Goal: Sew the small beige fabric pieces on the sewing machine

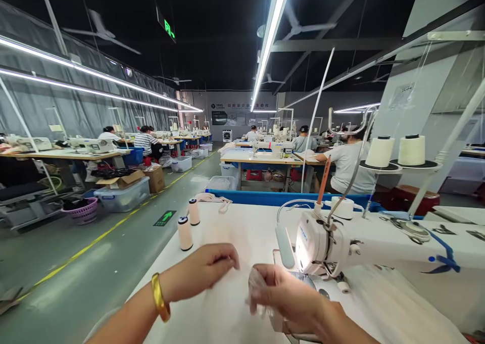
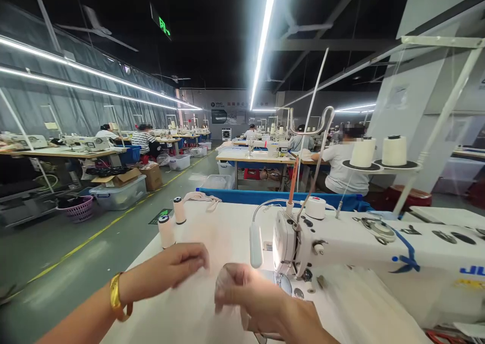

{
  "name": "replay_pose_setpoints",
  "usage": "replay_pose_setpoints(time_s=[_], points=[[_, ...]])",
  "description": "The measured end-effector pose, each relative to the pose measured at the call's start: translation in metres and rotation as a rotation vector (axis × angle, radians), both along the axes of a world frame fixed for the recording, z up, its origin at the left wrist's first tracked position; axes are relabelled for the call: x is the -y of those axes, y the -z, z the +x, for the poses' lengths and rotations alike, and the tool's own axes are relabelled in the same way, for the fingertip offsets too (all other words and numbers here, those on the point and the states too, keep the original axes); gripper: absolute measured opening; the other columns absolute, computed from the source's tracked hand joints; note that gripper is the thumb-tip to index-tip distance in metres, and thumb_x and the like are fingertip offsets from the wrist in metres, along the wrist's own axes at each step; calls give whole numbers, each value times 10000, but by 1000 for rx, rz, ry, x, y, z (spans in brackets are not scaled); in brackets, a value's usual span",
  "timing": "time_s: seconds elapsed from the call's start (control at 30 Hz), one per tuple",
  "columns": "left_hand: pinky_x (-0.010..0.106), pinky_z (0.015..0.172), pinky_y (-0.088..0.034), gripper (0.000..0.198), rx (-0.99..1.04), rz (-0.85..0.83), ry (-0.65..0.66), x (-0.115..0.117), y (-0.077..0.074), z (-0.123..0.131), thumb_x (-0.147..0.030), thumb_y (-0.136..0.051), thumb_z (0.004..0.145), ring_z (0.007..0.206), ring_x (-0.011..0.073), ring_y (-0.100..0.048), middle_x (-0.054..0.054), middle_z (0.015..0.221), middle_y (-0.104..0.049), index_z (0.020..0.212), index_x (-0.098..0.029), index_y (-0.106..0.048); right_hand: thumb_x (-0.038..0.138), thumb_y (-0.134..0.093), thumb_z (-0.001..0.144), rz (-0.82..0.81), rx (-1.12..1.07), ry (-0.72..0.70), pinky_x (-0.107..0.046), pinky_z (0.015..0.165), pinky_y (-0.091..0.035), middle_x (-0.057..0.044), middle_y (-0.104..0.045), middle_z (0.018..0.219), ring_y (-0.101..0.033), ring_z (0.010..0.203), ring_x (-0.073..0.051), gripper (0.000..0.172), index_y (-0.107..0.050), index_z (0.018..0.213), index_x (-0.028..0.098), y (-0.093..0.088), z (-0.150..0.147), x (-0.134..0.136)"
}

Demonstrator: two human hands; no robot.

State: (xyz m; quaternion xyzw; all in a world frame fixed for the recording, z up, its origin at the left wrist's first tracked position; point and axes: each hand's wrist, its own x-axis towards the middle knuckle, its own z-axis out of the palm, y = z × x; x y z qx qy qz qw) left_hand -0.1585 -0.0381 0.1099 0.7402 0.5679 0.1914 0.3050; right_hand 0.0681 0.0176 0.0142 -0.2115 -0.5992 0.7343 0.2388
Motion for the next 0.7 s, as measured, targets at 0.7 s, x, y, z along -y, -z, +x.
replay_pose_setpoints(time_s=[0.7], points=[[464,928,-548,412,-622,460,-16,-74,70,-33,-66,-579,758,1106,314,-715,107,1213,-759,1089,-240,-749,231,-617,894,358,368,783,-297,645,-492,9,-650,893,-690,631,-178,387,-504,1263,209,5,-81,-79]])
